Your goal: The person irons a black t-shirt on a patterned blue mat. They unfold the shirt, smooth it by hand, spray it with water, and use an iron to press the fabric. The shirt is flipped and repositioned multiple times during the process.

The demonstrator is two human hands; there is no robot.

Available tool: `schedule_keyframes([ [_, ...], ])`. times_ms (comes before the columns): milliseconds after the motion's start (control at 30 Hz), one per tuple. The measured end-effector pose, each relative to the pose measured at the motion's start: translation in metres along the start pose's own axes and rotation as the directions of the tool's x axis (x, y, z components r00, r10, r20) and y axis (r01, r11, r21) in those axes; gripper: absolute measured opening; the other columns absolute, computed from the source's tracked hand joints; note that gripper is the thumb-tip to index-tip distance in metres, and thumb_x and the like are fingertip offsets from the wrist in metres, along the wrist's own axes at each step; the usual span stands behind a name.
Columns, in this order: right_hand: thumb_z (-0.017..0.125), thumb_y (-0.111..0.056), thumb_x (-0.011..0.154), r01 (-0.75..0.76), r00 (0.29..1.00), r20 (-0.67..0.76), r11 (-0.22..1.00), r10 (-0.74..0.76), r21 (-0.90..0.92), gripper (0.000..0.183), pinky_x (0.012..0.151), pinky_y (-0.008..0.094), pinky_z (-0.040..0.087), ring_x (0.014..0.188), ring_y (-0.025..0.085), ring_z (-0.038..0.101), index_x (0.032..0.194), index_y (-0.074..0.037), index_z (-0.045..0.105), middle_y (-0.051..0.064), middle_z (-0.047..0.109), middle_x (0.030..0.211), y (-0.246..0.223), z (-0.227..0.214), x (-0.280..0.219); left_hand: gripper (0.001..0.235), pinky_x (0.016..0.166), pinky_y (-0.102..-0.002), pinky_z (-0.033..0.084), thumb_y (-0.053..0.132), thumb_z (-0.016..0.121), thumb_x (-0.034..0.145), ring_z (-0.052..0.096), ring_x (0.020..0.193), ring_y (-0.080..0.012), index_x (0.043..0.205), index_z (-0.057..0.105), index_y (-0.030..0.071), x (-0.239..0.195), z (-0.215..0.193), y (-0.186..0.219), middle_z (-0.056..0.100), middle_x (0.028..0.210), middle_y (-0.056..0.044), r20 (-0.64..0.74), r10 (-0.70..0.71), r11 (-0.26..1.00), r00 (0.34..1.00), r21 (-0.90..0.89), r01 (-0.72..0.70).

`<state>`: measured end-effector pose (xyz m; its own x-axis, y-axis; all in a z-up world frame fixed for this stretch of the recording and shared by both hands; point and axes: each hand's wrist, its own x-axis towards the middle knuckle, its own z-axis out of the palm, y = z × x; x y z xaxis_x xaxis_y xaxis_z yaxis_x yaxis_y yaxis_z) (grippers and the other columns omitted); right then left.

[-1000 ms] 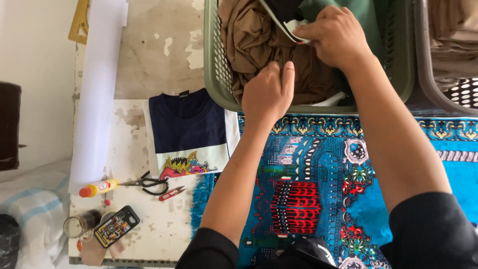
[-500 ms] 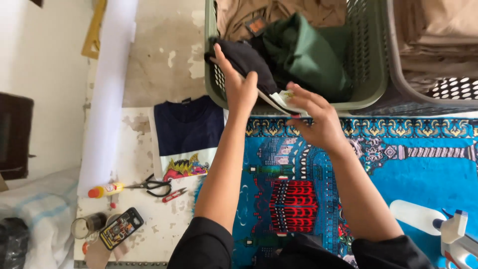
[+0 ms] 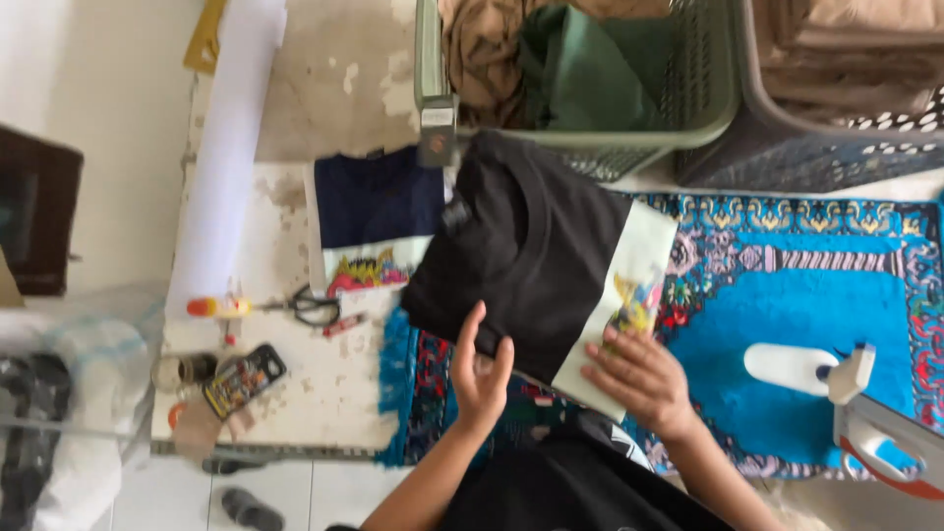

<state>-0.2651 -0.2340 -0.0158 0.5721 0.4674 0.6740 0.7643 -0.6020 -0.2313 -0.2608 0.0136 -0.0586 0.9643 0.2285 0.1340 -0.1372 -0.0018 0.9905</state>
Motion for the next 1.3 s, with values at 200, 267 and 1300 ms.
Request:
schedule_keyframes([
  [200, 0.071, -0.013, 0.085, -0.507, 0.769, 0.535, 0.843, 0.349, 0.179, 0.017, 0.092, 0.069, 0.049, 0.131, 0.061, 0.046, 0.099, -0.011, 0.080, 0.026, 0.054, 0.150, -0.070, 0.060, -0.242, 0.074, 0.088, -0.053, 0.056, 0.041, 0.060, 0.094, 0.068, 0.108, -0.0363, 0.161, 0.028, 0.043, -0.167, -0.093, -0.119, 0.066, 0.110, -0.009, 0.159, -0.766, 0.423, 0.623, 0.854, 0.302],
  [267, 0.073, -0.012, 0.082, -0.555, 0.737, 0.524, 0.825, 0.427, 0.109, 0.019, 0.091, 0.065, 0.052, 0.122, 0.055, 0.056, 0.100, -0.012, 0.080, 0.024, 0.059, 0.144, -0.083, 0.053, -0.251, 0.060, 0.079, -0.048, 0.057, 0.043, 0.064, 0.093, 0.068, 0.098, -0.0335, 0.149, 0.045, 0.031, -0.178, -0.099, -0.129, 0.064, 0.105, -0.009, 0.109, -0.567, 0.440, 0.816, 0.878, 0.189],
  [1300, 0.043, 0.004, 0.090, -0.828, 0.212, 0.042, 0.156, 0.976, 0.538, 0.027, 0.080, 0.040, 0.047, 0.077, 0.022, 0.053, 0.096, 0.001, 0.069, 0.009, 0.059, 0.075, -0.116, -0.003, -0.175, 0.014, 0.078, -0.031, 0.041, 0.020, 0.056, 0.102, 0.040, 0.080, -0.0116, 0.098, 0.046, 0.011, -0.175, 0.015, 0.027, 0.040, 0.086, -0.001, 0.013, -0.194, 0.977, 0.981, -0.083, 0.195],
])
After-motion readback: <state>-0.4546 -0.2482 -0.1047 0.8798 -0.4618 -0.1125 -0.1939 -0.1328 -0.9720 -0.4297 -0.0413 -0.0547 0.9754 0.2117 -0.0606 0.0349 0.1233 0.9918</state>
